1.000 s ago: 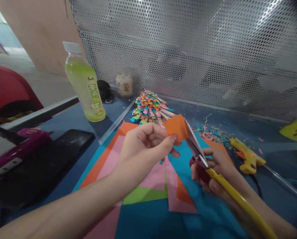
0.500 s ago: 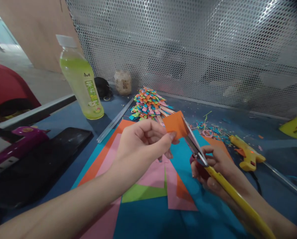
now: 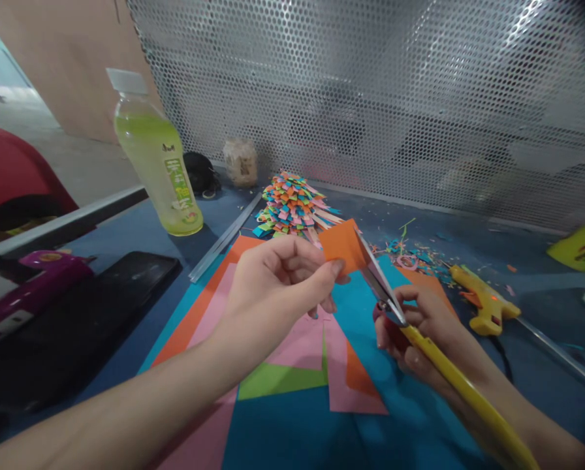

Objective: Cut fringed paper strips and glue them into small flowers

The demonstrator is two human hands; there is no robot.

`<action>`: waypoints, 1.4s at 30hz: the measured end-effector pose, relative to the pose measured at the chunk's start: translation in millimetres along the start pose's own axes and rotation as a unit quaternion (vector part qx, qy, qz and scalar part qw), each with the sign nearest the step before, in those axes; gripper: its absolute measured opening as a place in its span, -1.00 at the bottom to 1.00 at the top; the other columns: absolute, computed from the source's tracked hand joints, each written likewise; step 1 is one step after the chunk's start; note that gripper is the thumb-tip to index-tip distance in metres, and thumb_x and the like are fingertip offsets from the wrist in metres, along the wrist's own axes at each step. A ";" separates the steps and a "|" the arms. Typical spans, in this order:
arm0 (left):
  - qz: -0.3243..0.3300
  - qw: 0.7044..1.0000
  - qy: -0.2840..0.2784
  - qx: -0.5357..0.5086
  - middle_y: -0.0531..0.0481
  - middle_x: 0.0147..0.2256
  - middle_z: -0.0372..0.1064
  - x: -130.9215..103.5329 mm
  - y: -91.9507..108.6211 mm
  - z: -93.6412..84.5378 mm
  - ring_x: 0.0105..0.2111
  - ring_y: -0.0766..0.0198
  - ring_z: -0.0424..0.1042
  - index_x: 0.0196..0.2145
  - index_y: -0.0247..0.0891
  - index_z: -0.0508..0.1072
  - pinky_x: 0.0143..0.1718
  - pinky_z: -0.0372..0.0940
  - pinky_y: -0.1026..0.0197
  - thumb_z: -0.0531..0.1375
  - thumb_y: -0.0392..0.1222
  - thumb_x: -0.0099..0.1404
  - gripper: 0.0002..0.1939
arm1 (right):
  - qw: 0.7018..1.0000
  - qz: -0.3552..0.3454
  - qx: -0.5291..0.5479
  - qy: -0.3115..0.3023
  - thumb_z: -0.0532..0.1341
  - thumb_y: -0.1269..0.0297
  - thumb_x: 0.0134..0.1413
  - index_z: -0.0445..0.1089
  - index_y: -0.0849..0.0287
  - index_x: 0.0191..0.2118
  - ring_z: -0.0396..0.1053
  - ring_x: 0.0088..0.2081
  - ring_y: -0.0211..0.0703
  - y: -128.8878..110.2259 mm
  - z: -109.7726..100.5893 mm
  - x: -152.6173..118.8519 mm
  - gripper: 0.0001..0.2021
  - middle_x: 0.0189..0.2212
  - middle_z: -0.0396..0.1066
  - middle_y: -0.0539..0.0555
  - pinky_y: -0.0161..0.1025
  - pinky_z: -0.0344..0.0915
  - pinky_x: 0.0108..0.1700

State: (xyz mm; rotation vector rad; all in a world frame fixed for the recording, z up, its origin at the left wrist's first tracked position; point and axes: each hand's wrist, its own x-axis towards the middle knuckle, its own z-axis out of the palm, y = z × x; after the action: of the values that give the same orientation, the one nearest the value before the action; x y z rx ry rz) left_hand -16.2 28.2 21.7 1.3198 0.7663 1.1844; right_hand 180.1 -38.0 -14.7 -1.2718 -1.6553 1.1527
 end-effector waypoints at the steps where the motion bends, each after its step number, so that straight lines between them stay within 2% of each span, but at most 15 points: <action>1: 0.000 1.000 0.000 0.001 0.14 -0.69 0.35 0.2 -0.2 0.0 -0.70 0.47 0.32 -0.58 -0.28 0.32 -0.66 0.22 0.45 0.26 -0.27 0.11 -0.80 | 1.000 0.001 -0.005 -0.003 0.09 0.07 0.15 -0.02 0.07 -0.10 0.19 -0.41 -0.29 0.0 -0.1 0.2 -0.68 -0.37 0.23 -0.02 -0.32 0.23 -0.34; 6: 0.009 1.000 0.002 0.001 0.15 -0.70 0.35 0.8 -1.0 0.2 -0.70 0.48 0.32 -0.58 -0.28 0.32 -0.66 0.22 0.46 0.26 -0.28 0.12 -0.81 | 0.998 -0.008 -0.062 0.014 0.09 0.16 0.15 -0.05 0.04 -0.09 0.21 -0.37 -0.25 -2.8 1.7 -1.1 -0.70 -0.34 0.21 0.00 -0.28 0.24 -0.33; 12: 0.068 0.998 -0.001 0.017 0.15 -0.67 0.37 -2.5 0.6 0.5 -0.66 0.48 0.37 -0.58 -0.27 0.31 -0.59 0.29 0.47 0.23 -0.34 0.13 -0.81 | 0.974 -0.090 -0.191 0.088 0.14 0.28 0.06 -0.01 0.01 -0.06 0.31 -0.31 -0.21 -6.2 3.9 -7.2 -0.65 -0.31 0.25 0.00 -0.30 0.32 -0.36; 17: 0.102 0.994 0.010 0.036 0.16 -0.65 0.38 -5.1 0.7 -0.8 -0.65 0.50 0.37 -0.56 -0.26 0.36 -0.59 0.29 0.49 0.25 -0.30 0.12 -0.85 | 0.960 -0.112 -0.227 0.123 0.11 0.29 0.05 0.00 0.03 -0.06 0.30 -0.39 -0.27 -7.4 4.7 -8.0 -0.66 -0.31 0.27 0.01 -0.36 0.33 -0.43; 22: 0.100 0.995 0.007 0.022 0.17 -0.61 0.41 -5.7 -1.0 -1.4 -0.65 0.49 0.38 -0.55 -0.25 0.36 -0.58 0.32 0.47 0.25 -0.30 0.13 -0.85 | 0.942 -0.132 -0.266 0.157 0.13 0.27 0.04 0.04 0.07 -0.07 0.28 -0.42 -0.29 -8.4 5.9 -7.4 -0.67 -0.34 0.27 0.01 -0.39 0.32 -0.46; 25: 0.097 0.995 0.007 0.022 0.15 -0.61 0.43 -6.1 -0.4 -0.7 -0.65 0.48 0.38 -0.54 -0.25 0.38 -0.57 0.34 0.46 0.27 -0.29 0.12 -0.86 | 0.938 -0.136 -0.273 0.167 0.12 0.27 0.04 0.03 0.08 -0.07 0.32 -0.39 -0.27 -9.3 6.0 -8.4 -0.66 -0.33 0.28 0.03 -0.39 0.34 -0.46; 32: 0.111 0.994 0.008 0.017 0.17 -0.63 0.42 -8.0 1.6 1.4 -0.65 0.48 0.38 -0.54 -0.25 0.42 -0.60 0.31 0.46 0.26 -0.32 0.12 -0.89 | 0.916 -0.169 -0.313 0.183 0.15 0.19 0.05 0.02 0.12 -0.08 0.30 -0.48 -0.31 -11.5 4.9 -7.9 -0.64 -0.36 0.31 0.04 -0.41 0.35 -0.50; 42: 0.090 0.995 0.008 0.038 0.17 -0.62 0.43 -8.6 3.6 2.1 -0.64 0.48 0.38 -0.51 -0.22 0.42 -0.59 0.31 0.44 0.26 -0.31 0.13 -0.90 | 0.925 -0.151 -0.300 0.176 0.17 0.16 0.06 0.01 0.10 -0.08 0.29 -0.48 -0.29 -13.4 5.2 -8.6 -0.62 -0.36 0.29 0.05 -0.37 0.34 -0.51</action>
State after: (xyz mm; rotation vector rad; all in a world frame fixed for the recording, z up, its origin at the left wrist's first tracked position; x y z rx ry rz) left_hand -17.4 18.9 23.8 1.4684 0.7226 1.3205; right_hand 173.2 -48.9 -4.0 -1.4114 -1.8973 0.2034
